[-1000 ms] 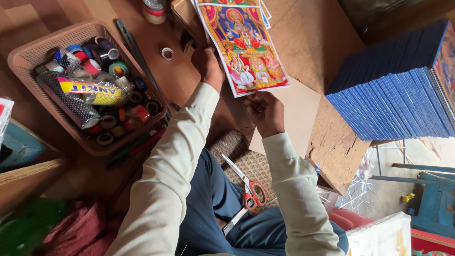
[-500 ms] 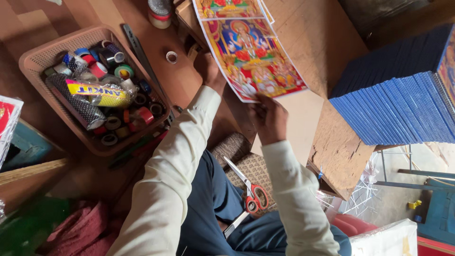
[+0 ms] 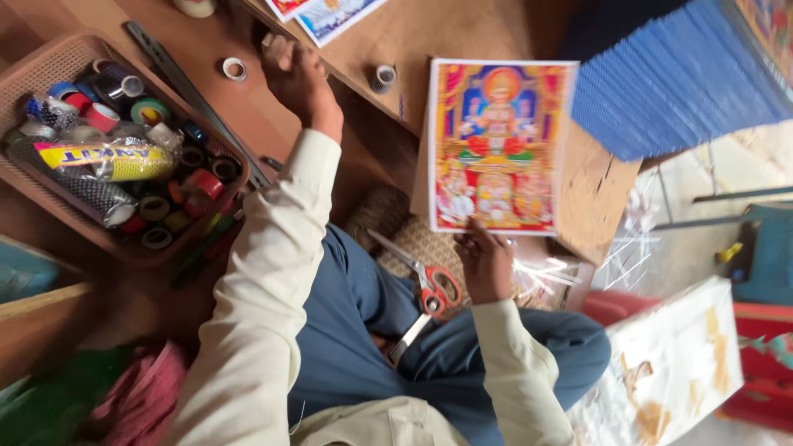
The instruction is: The person sits on the floor and decorates printed cards by applying blue and black patterned tape to the edges. They use scissors to cut the tape and trim excess, then place the finished cards on a stack.
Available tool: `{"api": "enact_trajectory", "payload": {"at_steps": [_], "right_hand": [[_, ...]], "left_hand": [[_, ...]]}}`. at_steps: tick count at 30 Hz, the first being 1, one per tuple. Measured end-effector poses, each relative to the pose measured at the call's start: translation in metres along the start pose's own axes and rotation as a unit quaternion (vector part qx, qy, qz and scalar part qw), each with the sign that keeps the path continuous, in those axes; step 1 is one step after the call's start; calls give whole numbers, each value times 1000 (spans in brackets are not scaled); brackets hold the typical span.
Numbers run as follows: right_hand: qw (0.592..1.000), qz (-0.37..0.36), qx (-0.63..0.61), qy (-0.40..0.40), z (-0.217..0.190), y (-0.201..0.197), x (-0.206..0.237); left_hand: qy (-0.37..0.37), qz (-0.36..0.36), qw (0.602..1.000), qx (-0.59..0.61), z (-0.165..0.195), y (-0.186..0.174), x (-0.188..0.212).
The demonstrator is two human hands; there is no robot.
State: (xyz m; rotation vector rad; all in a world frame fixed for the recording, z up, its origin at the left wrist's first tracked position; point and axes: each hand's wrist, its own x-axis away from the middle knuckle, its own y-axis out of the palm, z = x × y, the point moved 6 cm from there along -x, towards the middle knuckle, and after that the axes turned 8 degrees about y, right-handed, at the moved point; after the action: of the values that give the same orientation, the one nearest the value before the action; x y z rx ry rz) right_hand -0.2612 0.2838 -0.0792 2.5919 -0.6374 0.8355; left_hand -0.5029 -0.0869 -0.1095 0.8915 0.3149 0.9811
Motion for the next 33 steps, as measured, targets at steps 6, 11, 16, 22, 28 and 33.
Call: {"api": "enact_trajectory", "payload": {"at_steps": [6, 11, 16, 22, 28, 33], "right_hand": [[985, -97, -119, 81, 47, -6, -11], [986, -151, 42, -47, 42, -2, 13], [951, -196, 239, -23, 30, -8, 50], [712, -90, 633, -292, 3, -41, 115], [675, -57, 653, -339, 24, -36, 112], [674, -46, 666, -317, 35, -35, 99]], "left_hand": [[71, -356, 876, -317, 39, -7, 139], [-53, -459, 796, -392, 33, -69, 245], [-50, -443, 791, -420, 36, -83, 253], [-196, -370, 842, -341, 32, -86, 246], [-222, -350, 853, -318, 30, -86, 247], [-242, -360, 844, -315, 36, -85, 251]]}}
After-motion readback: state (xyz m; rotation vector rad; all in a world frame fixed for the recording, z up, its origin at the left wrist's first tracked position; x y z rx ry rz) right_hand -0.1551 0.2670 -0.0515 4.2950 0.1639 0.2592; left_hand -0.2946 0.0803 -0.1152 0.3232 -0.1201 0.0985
